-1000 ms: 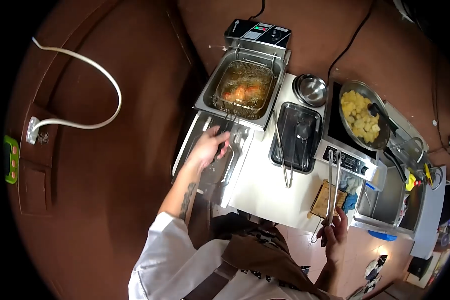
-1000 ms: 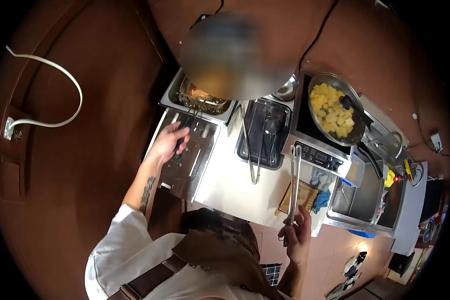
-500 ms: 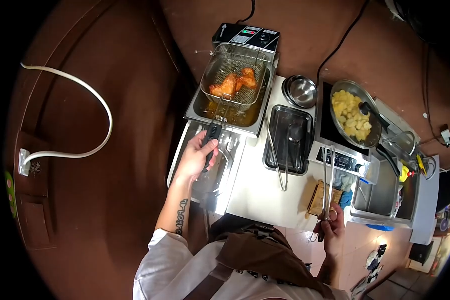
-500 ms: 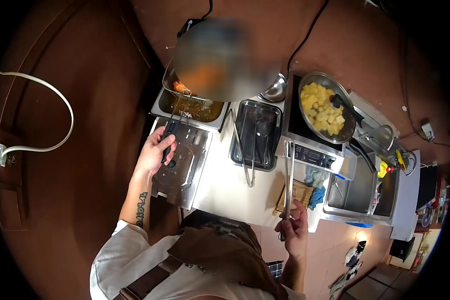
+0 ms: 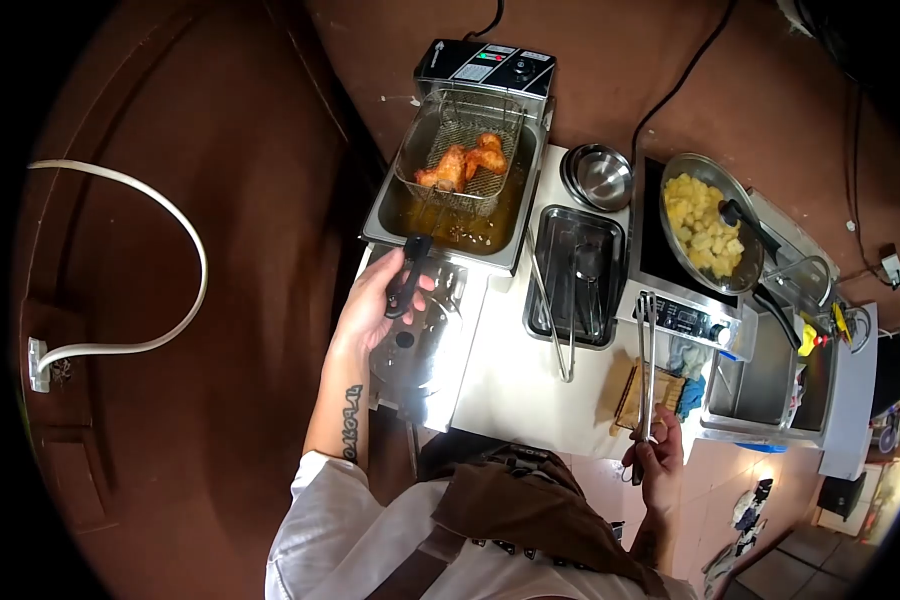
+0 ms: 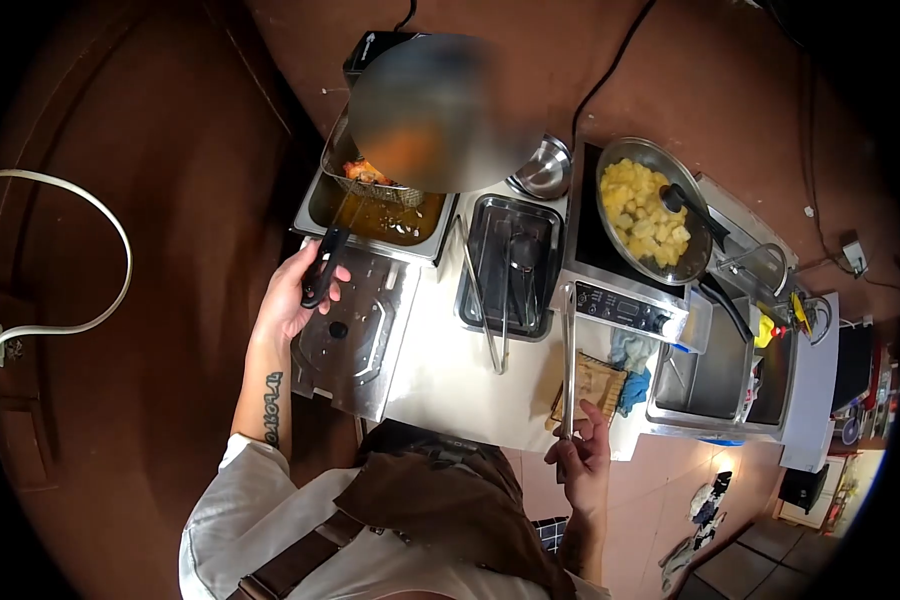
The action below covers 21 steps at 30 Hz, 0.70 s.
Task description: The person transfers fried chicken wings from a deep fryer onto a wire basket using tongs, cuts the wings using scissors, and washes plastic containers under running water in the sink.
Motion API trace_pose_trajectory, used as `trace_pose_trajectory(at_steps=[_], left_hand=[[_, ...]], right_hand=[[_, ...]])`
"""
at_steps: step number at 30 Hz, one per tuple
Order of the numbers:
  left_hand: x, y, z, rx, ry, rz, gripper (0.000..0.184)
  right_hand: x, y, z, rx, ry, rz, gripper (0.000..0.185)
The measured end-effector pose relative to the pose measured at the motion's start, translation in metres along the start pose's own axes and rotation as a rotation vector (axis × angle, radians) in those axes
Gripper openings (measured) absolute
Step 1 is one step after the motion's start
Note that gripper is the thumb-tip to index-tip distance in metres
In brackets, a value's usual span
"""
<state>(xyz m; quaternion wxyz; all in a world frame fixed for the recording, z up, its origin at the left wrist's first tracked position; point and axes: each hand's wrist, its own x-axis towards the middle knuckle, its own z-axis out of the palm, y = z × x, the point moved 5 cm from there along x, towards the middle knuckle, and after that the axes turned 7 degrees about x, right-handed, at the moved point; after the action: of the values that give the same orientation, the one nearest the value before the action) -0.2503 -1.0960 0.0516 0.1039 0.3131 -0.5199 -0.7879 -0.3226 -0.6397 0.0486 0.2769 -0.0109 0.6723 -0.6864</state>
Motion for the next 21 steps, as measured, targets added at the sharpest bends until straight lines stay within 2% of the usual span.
trace_pose_trajectory(at_steps=[3, 6, 8, 9, 10, 12, 14, 16, 17, 18, 19, 21], left_hand=[[-0.015, -0.005, -0.007, -0.049, 0.054, 0.009, 0.040], [-0.041, -0.013, -0.042, 0.215, 0.422, 0.270, 0.030], [-0.077, -0.005, -0.055, 0.543, 0.615, 0.646, 0.018], [-0.106, 0.010, -0.051, 0.678, 0.715, 0.740, 0.008], [-0.137, 0.033, -0.039, 0.803, 0.769, 0.850, 0.008], [-0.198, 0.081, -0.022, 1.172, 0.878, 1.331, 0.013], [-0.267, 0.123, 0.002, 1.413, 1.109, 1.481, 0.020], [-0.323, 0.152, 0.013, 1.649, 1.473, 1.619, 0.026], [-0.343, 0.168, 0.025, 1.771, 1.658, 1.575, 0.025], [-0.359, 0.182, 0.023, 1.720, 1.814, 1.681, 0.023], [-0.372, 0.201, 0.030, 1.850, 1.947, 1.551, 0.021], [-0.387, 0.235, 0.016, 2.048, 2.005, 1.357, 0.021]], right_hand=[[0.003, 0.003, 0.001, 0.008, -0.001, 0.001, 0.060], [0.007, 0.002, 0.002, 0.013, -0.007, -0.003, 0.060], [0.014, 0.001, 0.005, 0.018, -0.036, -0.024, 0.060], [0.017, -0.002, 0.009, 0.026, -0.050, -0.024, 0.060], [0.022, -0.006, 0.015, -0.080, -0.048, -0.018, 0.060], [0.036, -0.009, 0.032, -0.088, -0.093, -0.014, 0.059], [0.042, -0.018, 0.038, -0.078, -0.202, 0.009, 0.058], [0.051, -0.014, 0.037, -0.075, -0.259, -0.012, 0.060], [0.057, -0.012, 0.034, -0.067, -0.311, -0.035, 0.060], [0.060, -0.008, 0.032, -0.066, -0.341, -0.062, 0.061], [0.062, -0.005, 0.029, -0.060, -0.362, -0.047, 0.061], [0.064, -0.009, 0.031, -0.083, -0.435, -0.048, 0.063]])
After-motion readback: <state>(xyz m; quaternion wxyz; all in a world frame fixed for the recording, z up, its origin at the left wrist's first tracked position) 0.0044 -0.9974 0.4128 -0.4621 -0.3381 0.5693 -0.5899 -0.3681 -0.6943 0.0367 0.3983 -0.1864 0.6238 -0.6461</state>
